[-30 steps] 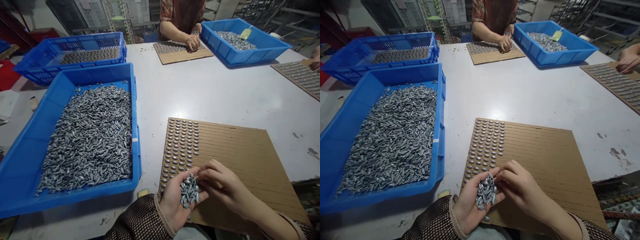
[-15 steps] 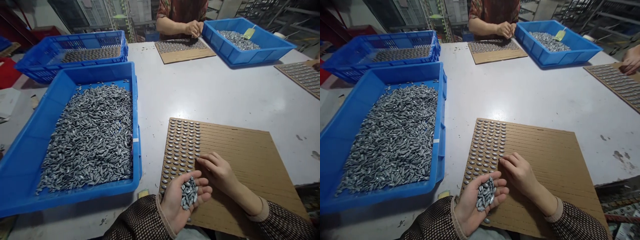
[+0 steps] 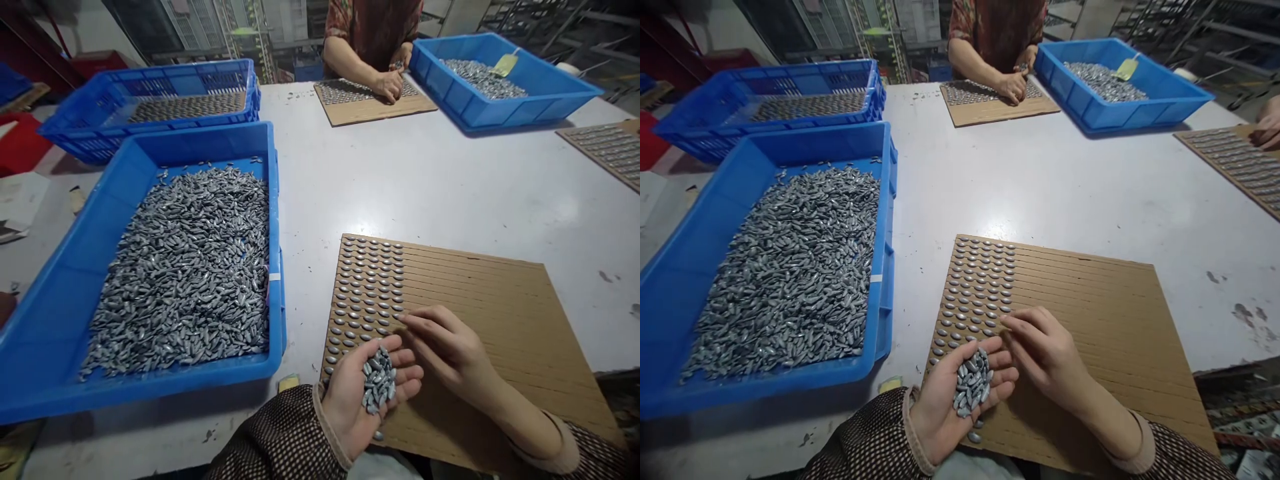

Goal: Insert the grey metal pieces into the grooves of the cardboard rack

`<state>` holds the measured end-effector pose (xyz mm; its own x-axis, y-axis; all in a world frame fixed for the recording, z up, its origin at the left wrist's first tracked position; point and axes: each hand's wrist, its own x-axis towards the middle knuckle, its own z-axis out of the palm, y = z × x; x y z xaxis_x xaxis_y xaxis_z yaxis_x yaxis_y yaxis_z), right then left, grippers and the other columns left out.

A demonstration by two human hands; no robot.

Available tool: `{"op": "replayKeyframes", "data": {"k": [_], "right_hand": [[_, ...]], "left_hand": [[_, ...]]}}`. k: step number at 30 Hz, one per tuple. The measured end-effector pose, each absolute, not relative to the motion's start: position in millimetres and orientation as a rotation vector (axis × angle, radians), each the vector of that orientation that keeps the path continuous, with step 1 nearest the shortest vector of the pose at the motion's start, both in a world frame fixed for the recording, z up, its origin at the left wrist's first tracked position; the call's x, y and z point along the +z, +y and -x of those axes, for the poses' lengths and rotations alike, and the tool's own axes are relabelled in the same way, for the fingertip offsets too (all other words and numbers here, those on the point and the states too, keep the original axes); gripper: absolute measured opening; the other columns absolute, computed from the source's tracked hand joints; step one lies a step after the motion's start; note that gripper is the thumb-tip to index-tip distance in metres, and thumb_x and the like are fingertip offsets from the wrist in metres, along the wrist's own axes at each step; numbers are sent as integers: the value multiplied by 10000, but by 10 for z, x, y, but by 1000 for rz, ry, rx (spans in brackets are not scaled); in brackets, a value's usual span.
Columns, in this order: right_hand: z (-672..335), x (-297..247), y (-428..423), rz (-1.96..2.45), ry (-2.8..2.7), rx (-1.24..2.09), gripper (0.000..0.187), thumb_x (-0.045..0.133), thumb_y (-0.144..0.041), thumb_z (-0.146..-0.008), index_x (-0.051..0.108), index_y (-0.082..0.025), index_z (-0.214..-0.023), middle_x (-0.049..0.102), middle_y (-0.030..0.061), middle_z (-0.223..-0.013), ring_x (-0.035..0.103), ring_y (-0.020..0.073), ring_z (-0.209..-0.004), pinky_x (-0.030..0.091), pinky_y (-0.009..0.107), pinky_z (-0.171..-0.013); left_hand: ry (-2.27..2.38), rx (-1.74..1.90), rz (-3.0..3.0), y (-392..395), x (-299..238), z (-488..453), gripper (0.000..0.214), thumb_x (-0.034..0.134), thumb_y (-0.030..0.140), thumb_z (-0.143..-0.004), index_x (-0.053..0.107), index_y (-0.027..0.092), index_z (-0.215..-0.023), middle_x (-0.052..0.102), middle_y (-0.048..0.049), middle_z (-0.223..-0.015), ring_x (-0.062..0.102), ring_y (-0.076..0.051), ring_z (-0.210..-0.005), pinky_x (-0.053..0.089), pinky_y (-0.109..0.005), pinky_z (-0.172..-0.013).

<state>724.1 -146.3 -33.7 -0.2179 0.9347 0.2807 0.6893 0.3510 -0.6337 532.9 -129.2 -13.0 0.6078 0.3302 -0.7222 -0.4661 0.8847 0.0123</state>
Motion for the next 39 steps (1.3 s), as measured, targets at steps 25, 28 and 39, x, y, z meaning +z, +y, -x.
{"op": "replayKeyframes", "data": {"k": [25,28,39], "right_hand": [[-7077,-141,-1641,1374,-2205,399,235,461,-143,-955,647,-202,-1087,675,83,-919,563,185,-785,501,323,-669],[-7127,-183,-1612,1376,-2136,489,216,470,-146,-953,652,-214,-1047,666,73,-890,575,174,-771,504,296,-642],[-7306,-441,-1569,1493,-2009,510,146,503,-189,-946,632,-222,-1007,650,66,-889,615,178,-802,519,296,-680]], "left_hand": [[879,528,101,-1328,-155,-5337,330,672,312,-820,691,90,-1063,698,-137,-1077,661,-230,-973,544,-364,-859],[890,514,111,-1319,-136,-5332,363,643,321,-842,668,85,-1116,691,-155,-1119,675,-235,-966,537,-371,-881],[886,462,104,-1315,-108,-5334,371,529,330,-910,641,30,-1096,686,-208,-1080,716,-225,-832,548,-335,-809]]}}
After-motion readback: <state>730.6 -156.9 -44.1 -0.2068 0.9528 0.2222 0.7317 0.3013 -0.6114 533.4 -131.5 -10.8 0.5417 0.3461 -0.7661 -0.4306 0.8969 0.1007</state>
